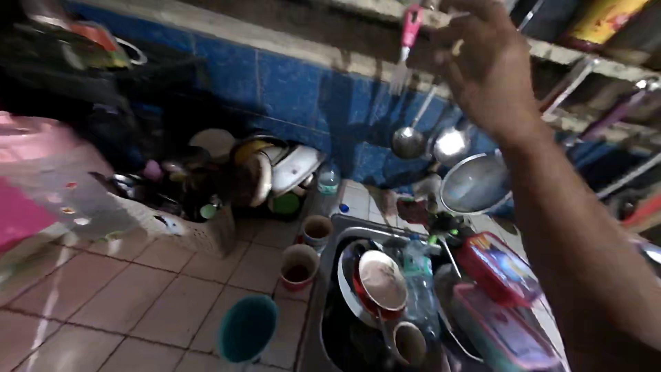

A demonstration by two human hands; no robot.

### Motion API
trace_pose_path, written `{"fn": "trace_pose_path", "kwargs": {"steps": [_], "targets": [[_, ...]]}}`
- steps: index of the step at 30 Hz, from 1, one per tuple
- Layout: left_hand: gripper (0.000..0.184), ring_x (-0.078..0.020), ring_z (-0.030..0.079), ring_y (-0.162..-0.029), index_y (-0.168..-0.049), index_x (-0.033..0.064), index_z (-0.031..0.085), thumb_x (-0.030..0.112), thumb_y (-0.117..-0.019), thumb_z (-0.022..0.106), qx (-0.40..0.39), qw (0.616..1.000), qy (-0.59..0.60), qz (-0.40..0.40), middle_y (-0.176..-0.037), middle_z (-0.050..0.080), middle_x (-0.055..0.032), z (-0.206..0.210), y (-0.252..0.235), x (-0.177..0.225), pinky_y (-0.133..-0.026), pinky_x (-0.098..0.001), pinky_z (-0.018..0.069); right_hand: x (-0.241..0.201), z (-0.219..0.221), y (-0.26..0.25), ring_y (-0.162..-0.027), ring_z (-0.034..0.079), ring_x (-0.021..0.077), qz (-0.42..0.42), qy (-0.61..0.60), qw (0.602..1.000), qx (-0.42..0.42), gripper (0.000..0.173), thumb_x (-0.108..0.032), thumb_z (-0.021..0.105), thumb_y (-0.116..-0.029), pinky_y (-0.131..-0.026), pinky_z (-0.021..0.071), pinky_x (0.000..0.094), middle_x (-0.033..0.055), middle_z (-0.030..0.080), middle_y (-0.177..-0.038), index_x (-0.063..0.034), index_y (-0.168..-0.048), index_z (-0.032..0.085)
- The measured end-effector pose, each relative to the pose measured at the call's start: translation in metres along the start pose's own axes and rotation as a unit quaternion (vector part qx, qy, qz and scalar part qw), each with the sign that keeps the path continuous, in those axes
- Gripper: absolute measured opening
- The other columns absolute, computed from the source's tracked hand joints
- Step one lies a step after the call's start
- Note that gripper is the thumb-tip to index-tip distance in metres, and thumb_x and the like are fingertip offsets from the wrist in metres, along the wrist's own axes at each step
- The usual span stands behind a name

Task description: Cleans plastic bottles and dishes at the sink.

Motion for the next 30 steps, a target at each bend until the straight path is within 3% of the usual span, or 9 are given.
{"fn": "trace_pose_path", "kwargs": {"steps": [3, 6, 8, 10, 13, 19, 21, 25, 30], "targets": [[0.041, -0.0373, 0.056, -0.130, -0.130, -0.0095, 0.059, 0.023, -0.1077, 0.047, 0.003, 1.000, -0.022, -0.010, -0.136, 0.059, -0.0281, 0.003, -0.009, -0.003, -0.113, -0.0472, 0.0412, -0.012, -0.017, 0.156, -0.105, 0.065, 0.0255, 0.072, -0.038, 0.992, 0.094, 0.026, -0.015, 0.059, -0.1018, -0.092, 0.0551, 0.0398, 0.0216, 0.064, -0.117, 0.0066, -0.117, 0.064], [0.042, -0.0388, 0.059, -0.124, -0.127, -0.0105, 0.061, 0.024, -0.1053, 0.051, 0.047, 0.999, -0.020, 0.016, -0.130, 0.061, -0.0294, 0.013, -0.017, -0.019, -0.110, -0.0494, 0.0444, 0.012, 0.016, 0.328, -0.085, 0.065, 0.0085, 0.378, -0.143, 0.903, 0.148, 0.029, -0.018, 0.061, -0.1000, -0.080, 0.0572, 0.0292, 0.0085, 0.067, -0.095, 0.0099, -0.109, 0.061], [0.040, -0.0395, 0.059, -0.124, -0.128, -0.0112, 0.060, 0.021, -0.1054, 0.052, 0.051, 0.999, -0.012, -0.002, -0.129, 0.061, -0.0303, 0.010, -0.011, -0.011, -0.110, -0.0498, 0.0436, 0.014, 0.046, 0.401, -0.086, 0.068, 0.0229, 0.552, -0.132, 0.821, 0.066, 0.034, -0.018, 0.059, -0.1036, -0.082, 0.0571, 0.0411, 0.0205, 0.070, -0.097, 0.0129, -0.115, 0.064], [0.042, -0.0387, 0.058, -0.127, -0.133, -0.0095, 0.058, 0.023, -0.1077, 0.050, 0.034, 0.998, -0.041, -0.040, -0.132, 0.061, -0.0297, 0.004, -0.005, 0.003, -0.111, -0.0486, 0.0418, 0.016, 0.081, 0.438, -0.104, 0.068, 0.0387, 0.601, -0.122, 0.787, -0.071, 0.033, -0.011, 0.058, -0.1020, -0.095, 0.0535, 0.0536, 0.0285, 0.068, -0.115, 0.0095, -0.128, 0.062], [0.044, -0.0373, 0.060, -0.122, -0.130, -0.0056, 0.061, 0.029, -0.1081, 0.046, 0.037, 0.993, -0.105, -0.037, -0.128, 0.064, -0.0262, 0.010, -0.013, -0.006, -0.108, -0.0496, 0.0441, 0.027, 0.126, 0.443, -0.131, 0.056, 0.0414, 0.600, -0.174, 0.763, -0.167, 0.049, -0.012, 0.060, -0.1022, -0.112, 0.0446, 0.0501, 0.0300, 0.054, -0.143, 0.0070, -0.146, 0.048], [0.045, -0.0373, 0.058, -0.127, -0.140, -0.0087, 0.052, 0.021, -0.1065, 0.052, 0.084, 0.992, -0.045, -0.082, -0.133, 0.060, -0.0289, 0.009, 0.000, 0.008, -0.111, -0.0480, 0.0423, 0.052, 0.171, 0.405, -0.139, 0.046, 0.0477, 0.615, -0.178, 0.702, -0.312, 0.115, -0.055, 0.075, -0.0877, -0.114, 0.0386, 0.0599, 0.0335, 0.042, -0.152, -0.0031, -0.164, 0.006], [0.046, -0.0376, 0.061, -0.122, -0.137, -0.0101, 0.054, 0.023, -0.1053, 0.052, 0.108, 0.990, -0.084, -0.021, -0.129, 0.063, -0.0289, 0.015, -0.014, -0.015, -0.108, -0.0482, 0.0458, 0.051, 0.176, 0.391, -0.138, 0.048, 0.0474, 0.615, -0.130, 0.690, -0.359, 0.120, -0.058, 0.075, -0.0862, -0.112, 0.0384, 0.0622, 0.0322, 0.043, -0.152, -0.0102, -0.165, -0.002], [0.048, -0.0389, 0.055, -0.131, -0.143, -0.0085, 0.049, 0.021, -0.1058, 0.053, 0.068, 0.991, -0.080, -0.079, -0.137, 0.058, -0.0295, 0.013, -0.010, 0.000, -0.114, -0.0496, 0.0398, 0.044, 0.180, 0.385, -0.135, 0.050, 0.0466, 0.624, -0.079, 0.691, -0.355, 0.110, -0.048, 0.076, -0.0889, -0.110, 0.0390, 0.0619, 0.0316, 0.044, -0.151, -0.0144, -0.165, 0.004], [0.048, -0.0397, 0.059, -0.123, -0.133, -0.0074, 0.059, 0.032, -0.1063, 0.052, 0.027, 0.989, -0.110, -0.090, -0.129, 0.062, -0.0288, 0.013, -0.015, -0.007, -0.109, -0.0536, 0.0419, 0.035, 0.165, 0.391, -0.127, 0.056, 0.0484, 0.594, -0.157, 0.732, -0.296, 0.110, -0.039, 0.077, -0.0898, -0.101, 0.0507, 0.0575, 0.0332, 0.042, -0.151, -0.0136, -0.165, 0.002]]}}
Point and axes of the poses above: each hand's wrist, its own y-axis away from the middle knuckle, its own z-axis out of the palm, x = y × z, the point moved 3 cm from there along -y, towards the middle knuckle
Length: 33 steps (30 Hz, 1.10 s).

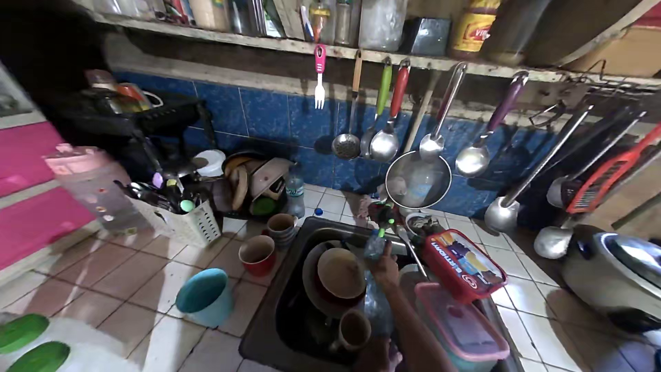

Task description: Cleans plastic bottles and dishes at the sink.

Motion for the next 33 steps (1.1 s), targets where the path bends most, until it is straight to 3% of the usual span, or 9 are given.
{"fn": "trace_pose_path", "kwargs": {"steps": [4, 8, 12, 17, 23, 27, 29, 31, 33], "targets": [[0.048, -0.0416, 0.061, -0.114, -0.123, -0.0075, 0.063, 0.036, -0.1080, 0.047, -0.043, 0.996, -0.072, 0.019, -0.119, 0.064, -0.0296, 0.001, 0.006, 0.005, -0.102, -0.0566, 0.0434, 0.012, -0.002, 0.020, -0.123, 0.058, 0.0498, -0.045, -0.049, 0.998, 0.016, 0.110, -0.036, 0.083, -0.0840, -0.098, 0.0518, 0.0588, 0.0343, 0.043, -0.149, -0.0115, -0.164, 0.012], [0.049, -0.0415, 0.057, -0.127, -0.141, -0.0016, 0.054, 0.032, -0.1050, 0.052, -0.047, 0.993, -0.095, 0.044, -0.134, 0.061, -0.0269, 0.000, 0.014, 0.012, -0.108, -0.0602, 0.0409, 0.020, -0.004, 0.038, -0.119, 0.061, 0.0488, -0.051, -0.080, 0.995, 0.041, 0.107, -0.030, 0.085, -0.0819, -0.096, 0.0536, 0.0578, 0.0341, 0.045, -0.147, -0.0112, -0.163, 0.019], [0.054, -0.0453, 0.051, -0.135, -0.151, -0.0071, 0.041, 0.022, -0.1064, 0.051, -0.030, 0.986, -0.112, 0.119, -0.145, 0.053, -0.0306, -0.007, 0.041, 0.025, -0.117, -0.0555, 0.0333, 0.021, -0.008, 0.042, -0.120, 0.060, 0.0491, -0.066, -0.094, 0.991, 0.068, 0.106, -0.027, 0.086, -0.0806, -0.096, 0.0537, 0.0573, 0.0344, 0.045, -0.147, -0.0110, -0.162, 0.021], [0.047, -0.0444, 0.063, -0.120, -0.138, -0.0055, 0.058, 0.026, -0.1034, 0.058, 0.068, 0.976, -0.076, 0.193, -0.130, 0.064, -0.0294, -0.008, 0.061, 0.012, -0.107, -0.0547, 0.0457, 0.012, -0.011, 0.042, -0.117, 0.062, 0.0483, -0.084, -0.074, 0.990, 0.086, 0.107, -0.030, 0.086, -0.0799, -0.094, 0.0548, 0.0555, 0.0346, 0.044, -0.147, -0.0101, -0.163, 0.021], [0.045, -0.0398, 0.062, -0.124, -0.138, -0.0052, 0.058, 0.024, -0.1044, 0.058, 0.126, 0.973, -0.043, 0.190, -0.132, 0.064, -0.0267, -0.006, 0.078, -0.001, -0.110, -0.0518, 0.0455, 0.009, -0.014, 0.036, -0.112, 0.063, 0.0487, -0.096, -0.088, 0.984, 0.121, 0.104, -0.029, 0.085, -0.0814, -0.090, 0.0555, 0.0568, 0.0353, 0.047, -0.143, -0.0109, -0.162, 0.023], [0.045, -0.0398, 0.062, -0.124, -0.136, -0.0071, 0.059, 0.026, -0.1046, 0.057, 0.152, 0.976, -0.046, 0.150, -0.132, 0.063, -0.0275, -0.001, 0.063, -0.002, -0.110, -0.0504, 0.0461, 0.009, -0.014, 0.035, -0.111, 0.064, 0.0477, -0.089, -0.088, 0.985, 0.118, 0.103, -0.028, 0.085, -0.0816, -0.090, 0.0559, 0.0562, 0.0345, 0.046, -0.144, -0.0143, -0.163, 0.023], [0.044, -0.0396, 0.059, -0.127, -0.135, -0.0069, 0.058, 0.026, -0.1062, 0.052, 0.122, 0.987, -0.044, 0.097, -0.132, 0.062, -0.0278, -0.005, 0.053, 0.007, -0.112, -0.0494, 0.0428, 0.009, -0.014, 0.034, -0.113, 0.063, 0.0485, -0.093, -0.093, 0.985, 0.110, 0.103, -0.028, 0.085, -0.0818, -0.090, 0.0554, 0.0567, 0.0352, 0.045, -0.146, -0.0136, -0.163, 0.022], [0.048, -0.0398, 0.053, -0.134, -0.141, -0.0066, 0.053, 0.028, -0.1094, 0.046, 0.059, 0.997, -0.055, 0.016, -0.141, 0.056, -0.0280, -0.010, 0.048, 0.020, -0.116, -0.0500, 0.0372, 0.012, -0.015, 0.031, -0.115, 0.062, 0.0486, -0.101, -0.105, 0.984, 0.104, 0.104, -0.028, 0.085, -0.0814, -0.092, 0.0551, 0.0567, 0.0350, 0.044, -0.146, -0.0130, -0.163, 0.022], [0.051, -0.0389, 0.052, -0.135, -0.144, -0.0048, 0.050, 0.033, -0.1106, 0.042, 0.030, 0.995, -0.083, -0.039, -0.144, 0.054, -0.0264, -0.011, 0.042, 0.025, -0.115, -0.0501, 0.0377, 0.014, -0.016, 0.028, -0.115, 0.062, 0.0479, -0.102, -0.112, 0.983, 0.102, 0.104, -0.028, 0.086, -0.0810, -0.092, 0.0553, 0.0560, 0.0340, 0.044, -0.147, -0.0137, -0.163, 0.022]]}}
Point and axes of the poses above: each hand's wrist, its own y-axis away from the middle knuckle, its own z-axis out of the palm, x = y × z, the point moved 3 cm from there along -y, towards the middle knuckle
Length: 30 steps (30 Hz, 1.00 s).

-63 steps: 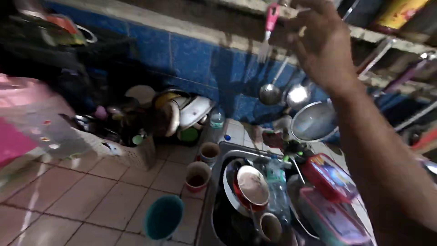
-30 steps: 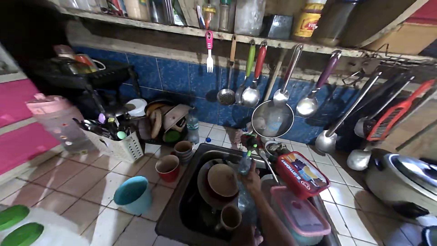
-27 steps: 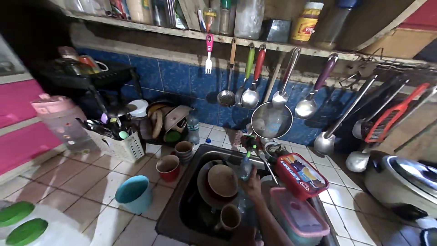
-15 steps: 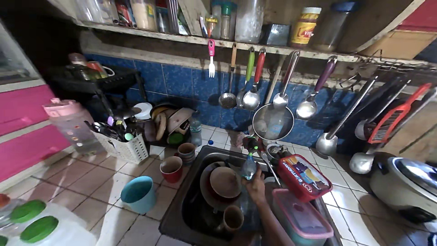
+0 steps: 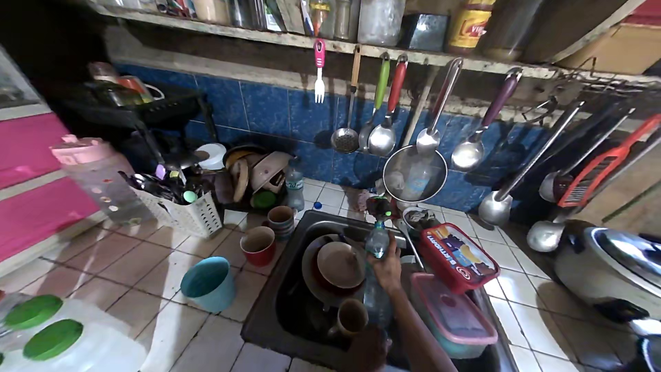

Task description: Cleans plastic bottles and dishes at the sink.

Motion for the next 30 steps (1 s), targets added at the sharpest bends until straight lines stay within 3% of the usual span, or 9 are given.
{"fn": "trace_pose_path", "kwargs": {"steps": [6, 11, 14, 17, 23, 30], "targets": [[0.052, -0.0379, 0.058, -0.129, -0.146, 0.0006, 0.050, 0.038, -0.1089, 0.046, 0.013, 0.999, 0.012, -0.046, -0.137, 0.060, -0.0244, 0.008, -0.006, -0.006, -0.109, -0.0531, 0.0439, 0.002, 0.001, 0.003, -0.119, 0.060, 0.0470, -0.025, -0.016, 1.000, 0.003, 0.107, -0.033, 0.086, -0.0805, -0.096, 0.0542, 0.0546, 0.0341, 0.045, -0.146, -0.0106, -0.163, 0.021], [0.055, -0.0394, 0.057, -0.129, -0.146, -0.0001, 0.050, 0.040, -0.1085, 0.046, 0.033, 0.998, 0.040, -0.037, -0.137, 0.060, -0.0255, 0.005, -0.002, -0.005, -0.110, -0.0552, 0.0429, 0.017, 0.003, 0.012, -0.135, 0.049, 0.0462, -0.053, -0.101, 0.993, -0.012, 0.123, -0.033, 0.091, -0.0754, -0.108, 0.0467, 0.0539, 0.0349, 0.036, -0.154, -0.0042, -0.163, 0.010], [0.053, -0.0382, 0.059, -0.127, -0.145, 0.0016, 0.051, 0.040, -0.1090, 0.044, 0.030, 0.998, 0.048, -0.040, -0.136, 0.061, -0.0242, 0.003, -0.003, -0.004, -0.108, -0.0556, 0.0442, 0.029, 0.009, 0.023, -0.128, 0.055, 0.0513, -0.042, -0.077, 0.996, 0.001, 0.129, -0.027, 0.094, -0.0720, -0.102, 0.0507, 0.0585, 0.0375, 0.036, -0.153, -0.0041, -0.164, 0.006], [0.053, -0.0381, 0.058, -0.127, -0.148, 0.0040, 0.049, 0.039, -0.1090, 0.043, 0.029, 0.998, 0.031, -0.038, -0.136, 0.061, -0.0233, 0.006, -0.006, -0.005, -0.108, -0.0563, 0.0440, 0.031, 0.011, 0.026, -0.121, 0.060, 0.0487, 0.018, -0.072, 0.997, -0.012, 0.125, -0.025, 0.092, -0.0745, -0.098, 0.0524, 0.0596, 0.0342, 0.041, -0.152, -0.0106, -0.165, 0.007], [0.055, -0.0392, 0.062, -0.122, -0.151, 0.0077, 0.045, 0.042, -0.1075, 0.046, 0.026, 0.999, 0.023, -0.028, -0.130, 0.064, -0.0235, 0.003, -0.002, -0.009, -0.103, -0.0585, 0.0469, 0.030, 0.015, 0.027, -0.119, 0.063, 0.0457, 0.023, -0.086, 0.996, -0.001, 0.118, -0.023, 0.091, -0.0757, -0.098, 0.0520, 0.0597, 0.0316, 0.047, -0.149, -0.0104, -0.164, 0.013], [0.056, -0.0383, 0.061, -0.124, -0.153, 0.0078, 0.043, 0.041, -0.1083, 0.045, 0.024, 0.999, 0.011, -0.036, -0.133, 0.063, -0.0229, 0.002, 0.000, -0.004, -0.104, -0.0568, 0.0467, 0.036, 0.018, 0.027, -0.120, 0.062, 0.0466, 0.020, -0.082, 0.996, 0.008, 0.118, -0.026, 0.092, -0.0752, -0.098, 0.0519, 0.0598, 0.0318, 0.047, -0.148, -0.0097, -0.164, 0.015]]}}
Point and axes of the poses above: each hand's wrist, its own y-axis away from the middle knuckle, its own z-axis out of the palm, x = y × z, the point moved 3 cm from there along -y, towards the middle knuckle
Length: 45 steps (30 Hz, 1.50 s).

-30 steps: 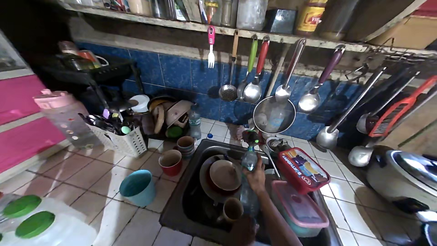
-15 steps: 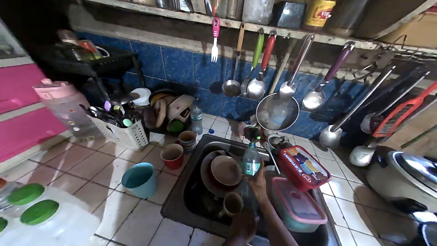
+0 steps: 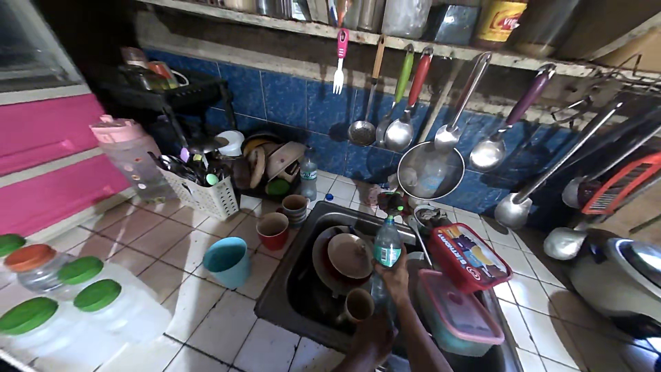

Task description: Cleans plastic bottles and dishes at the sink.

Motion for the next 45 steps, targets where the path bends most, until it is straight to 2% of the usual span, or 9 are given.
{"fn": "trace_pose_path", "kwargs": {"steps": [11, 20, 25, 29, 40, 45], "targets": [[0.054, -0.0401, 0.064, -0.118, -0.151, 0.0078, 0.046, 0.040, -0.1074, 0.047, 0.017, 0.999, 0.026, 0.030, -0.126, 0.066, -0.0242, 0.0045, -0.0049, -0.0067, -0.101, -0.0591, 0.0486, -0.0003, -0.0017, 0.0007, -0.117, 0.063, 0.0459, 0.000, -0.002, 1.000, -0.001, 0.116, -0.031, 0.091, -0.0758, -0.097, 0.0512, 0.0616, 0.0308, 0.050, -0.146, -0.0097, -0.163, 0.018], [0.054, -0.0395, 0.064, -0.117, -0.151, 0.0093, 0.045, 0.041, -0.1074, 0.047, 0.005, 1.000, 0.024, 0.018, -0.125, 0.066, -0.0234, 0.0020, -0.0023, -0.0048, -0.100, -0.0587, 0.0488, -0.0003, -0.0002, 0.0013, -0.119, 0.063, 0.0437, 0.001, -0.009, 1.000, -0.002, 0.116, -0.032, 0.091, -0.0762, -0.099, 0.0515, 0.0590, 0.0298, 0.052, -0.145, -0.0102, -0.163, 0.017], [0.055, -0.0396, 0.064, -0.118, -0.151, 0.0090, 0.046, 0.042, -0.1070, 0.048, 0.012, 0.999, 0.024, 0.029, -0.126, 0.066, -0.0235, 0.0036, -0.0033, -0.0081, -0.101, -0.0582, 0.0487, 0.0033, 0.0011, 0.0013, -0.120, 0.062, 0.0450, 0.003, -0.013, 1.000, -0.004, 0.113, -0.032, 0.090, -0.0780, -0.100, 0.0504, 0.0599, 0.0306, 0.051, -0.145, -0.0109, -0.163, 0.018], [0.053, -0.0392, 0.065, -0.117, -0.150, 0.0093, 0.047, 0.040, -0.1066, 0.050, 0.021, 0.999, 0.035, 0.033, -0.125, 0.067, -0.0233, 0.0048, -0.0034, -0.0105, -0.101, -0.0582, 0.0491, 0.0042, 0.0031, 0.0027, -0.116, 0.064, 0.0461, 0.009, -0.007, 1.000, 0.002, 0.113, -0.031, 0.091, -0.0774, -0.097, 0.0510, 0.0621, 0.0305, 0.056, -0.140, -0.0110, -0.163, 0.019], [0.054, -0.0395, 0.063, -0.120, -0.152, 0.0098, 0.045, 0.040, -0.1073, 0.048, 0.009, 0.999, 0.033, 0.027, -0.129, 0.065, -0.0233, 0.0019, -0.0030, -0.0046, -0.102, -0.0593, 0.0480, 0.0053, 0.0010, 0.0010, -0.120, 0.063, 0.0444, 0.011, 0.000, 1.000, -0.004, 0.112, -0.033, 0.089, -0.0781, -0.100, 0.0504, 0.0606, 0.0294, 0.054, -0.142, -0.0094, -0.163, 0.020], [0.054, -0.0400, 0.064, -0.119, -0.152, 0.0109, 0.045, 0.041, -0.1072, 0.048, 0.005, 0.999, 0.022, 0.024, -0.128, 0.065, -0.0234, 0.0049, -0.0064, -0.0070, -0.101, -0.0593, 0.0485, 0.0039, 0.0002, 0.0025, -0.117, 0.064, 0.0454, 0.016, 0.010, 1.000, -0.005, 0.111, -0.032, 0.089, -0.0787, -0.098, 0.0508, 0.0615, 0.0300, 0.055, -0.141, -0.0102, -0.163, 0.020]]}}
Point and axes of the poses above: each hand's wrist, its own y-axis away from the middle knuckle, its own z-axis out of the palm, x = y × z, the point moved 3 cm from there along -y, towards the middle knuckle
